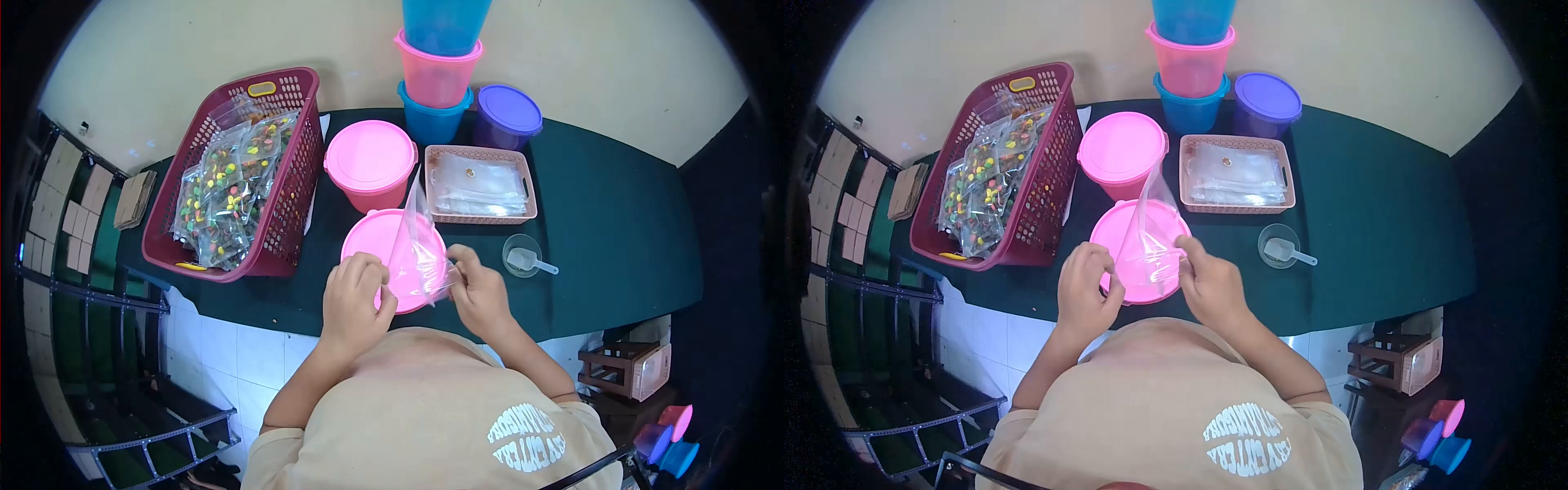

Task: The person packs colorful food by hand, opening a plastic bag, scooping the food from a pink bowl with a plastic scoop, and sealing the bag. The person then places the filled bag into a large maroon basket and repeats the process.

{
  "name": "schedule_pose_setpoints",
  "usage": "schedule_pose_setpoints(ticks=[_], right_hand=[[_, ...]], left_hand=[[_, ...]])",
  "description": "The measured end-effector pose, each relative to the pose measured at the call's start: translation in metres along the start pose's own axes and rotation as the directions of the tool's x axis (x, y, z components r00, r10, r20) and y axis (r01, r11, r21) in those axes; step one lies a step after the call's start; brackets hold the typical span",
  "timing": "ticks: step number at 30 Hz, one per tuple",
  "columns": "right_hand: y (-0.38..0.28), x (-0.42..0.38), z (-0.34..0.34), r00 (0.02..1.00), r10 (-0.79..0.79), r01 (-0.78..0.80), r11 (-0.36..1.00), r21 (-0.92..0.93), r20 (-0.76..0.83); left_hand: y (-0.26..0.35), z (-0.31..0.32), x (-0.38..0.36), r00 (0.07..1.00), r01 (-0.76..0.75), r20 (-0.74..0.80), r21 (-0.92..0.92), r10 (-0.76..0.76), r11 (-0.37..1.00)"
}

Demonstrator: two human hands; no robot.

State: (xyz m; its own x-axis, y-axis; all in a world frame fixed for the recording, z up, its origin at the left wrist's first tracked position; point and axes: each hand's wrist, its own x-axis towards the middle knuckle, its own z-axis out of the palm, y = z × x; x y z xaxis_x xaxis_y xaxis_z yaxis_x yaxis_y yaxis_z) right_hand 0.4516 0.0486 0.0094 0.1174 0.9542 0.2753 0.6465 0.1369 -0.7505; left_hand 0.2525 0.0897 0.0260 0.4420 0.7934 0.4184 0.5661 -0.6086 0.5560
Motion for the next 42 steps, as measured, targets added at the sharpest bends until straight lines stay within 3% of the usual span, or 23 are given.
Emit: schedule_pose_setpoints(ticks=[1,2,3,5,10,12,16,18,19,20,21,22,26,33,35,37,40,42], right_hand=[[-0.002,-0.003,0.002,0.996,0.043,-0.058,0.978,0.200,0.081],[-0.004,-0.004,0.003,0.984,0.066,-0.127,0.914,0.386,0.167],[-0.006,-0.003,0.001,0.984,0.067,-0.126,0.914,0.385,0.164],[-0.015,-0.001,-0.005,0.936,0.103,-0.288,0.773,0.565,0.336],[-0.022,0.007,0.001,0.890,0.165,-0.420,0.664,0.619,0.426],[-0.015,0.008,0.007,0.843,0.151,-0.518,0.489,0.702,0.517],[-0.012,0.011,0.008,0.808,0.163,-0.567,0.480,0.669,0.567],[0.003,0.011,0.009,0.885,0.002,-0.395,0.533,0.748,0.466],[0.008,0.011,0.011,0.884,0.003,-0.397,0.532,0.748,0.467],[0.014,0.011,0.014,0.935,-0.098,-0.103,0.844,0.526,0.340],[0.022,0.012,0.018,0.934,-0.247,0.207,0.963,0.175,0.257],[0.032,0.010,0.023,0.886,-0.318,0.342,0.940,-0.011,0.338],[0.079,-0.011,0.050,0.810,-0.413,0.498,0.859,-0.117,0.417],[0.082,-0.008,0.050,0.738,-0.507,0.616,0.775,-0.138,0.446],[0.065,-0.002,0.038,0.777,-0.505,0.580,0.806,-0.116,0.377],[0.044,0.011,0.023,0.784,-0.517,0.577,0.810,-0.100,0.343],[0.031,0.041,0.023,0.792,-0.528,0.594,0.781,-0.191,0.305],[0.045,0.076,0.047,0.752,-0.579,0.657,0.694,-0.295,0.314]], left_hand=[[-0.002,0.000,0.001,0.988,-0.143,-0.059,0.049,0.146,0.989],[-0.010,-0.001,0.000,0.975,-0.219,0.025,-0.004,0.219,0.976],[-0.011,-0.001,0.001,0.975,-0.222,0.025,-0.006,0.222,0.975],[-0.005,-0.004,0.009,0.931,-0.357,0.005,-0.183,0.364,0.916],[-0.012,0.006,0.017,0.905,-0.418,0.014,-0.166,0.426,0.893],[-0.018,0.010,0.017,0.890,-0.456,-0.065,-0.167,0.451,0.874],[-0.034,0.014,0.009,0.906,-0.424,-0.106,-0.256,0.410,0.869],[-0.043,0.008,0.003,0.922,-0.387,-0.097,-0.274,0.375,0.881],[-0.047,0.004,0.000,0.923,-0.385,-0.096,-0.274,0.374,0.881],[-0.051,0.001,-0.003,0.943,-0.333,-0.105,-0.300,0.316,0.894],[-0.056,-0.004,-0.006,0.959,-0.282,-0.115,-0.325,0.258,0.903],[-0.059,-0.009,-0.008,0.960,-0.277,-0.123,-0.286,0.252,0.917],[-0.071,-0.014,-0.017,0.929,-0.280,-0.326,-0.306,0.176,0.910],[-0.092,-0.028,-0.037,0.955,-0.184,-0.277,-0.276,0.106,0.943],[-0.098,-0.033,-0.046,0.957,-0.165,-0.276,-0.263,0.090,0.951],[-0.103,-0.037,-0.054,0.965,-0.076,-0.262,-0.388,-0.031,0.919],[-0.111,-0.038,-0.064,0.967,-0.022,-0.238,-0.450,-0.096,0.893],[-0.115,-0.035,-0.067,0.970,0.012,-0.210,-0.455,-0.120,0.890]])
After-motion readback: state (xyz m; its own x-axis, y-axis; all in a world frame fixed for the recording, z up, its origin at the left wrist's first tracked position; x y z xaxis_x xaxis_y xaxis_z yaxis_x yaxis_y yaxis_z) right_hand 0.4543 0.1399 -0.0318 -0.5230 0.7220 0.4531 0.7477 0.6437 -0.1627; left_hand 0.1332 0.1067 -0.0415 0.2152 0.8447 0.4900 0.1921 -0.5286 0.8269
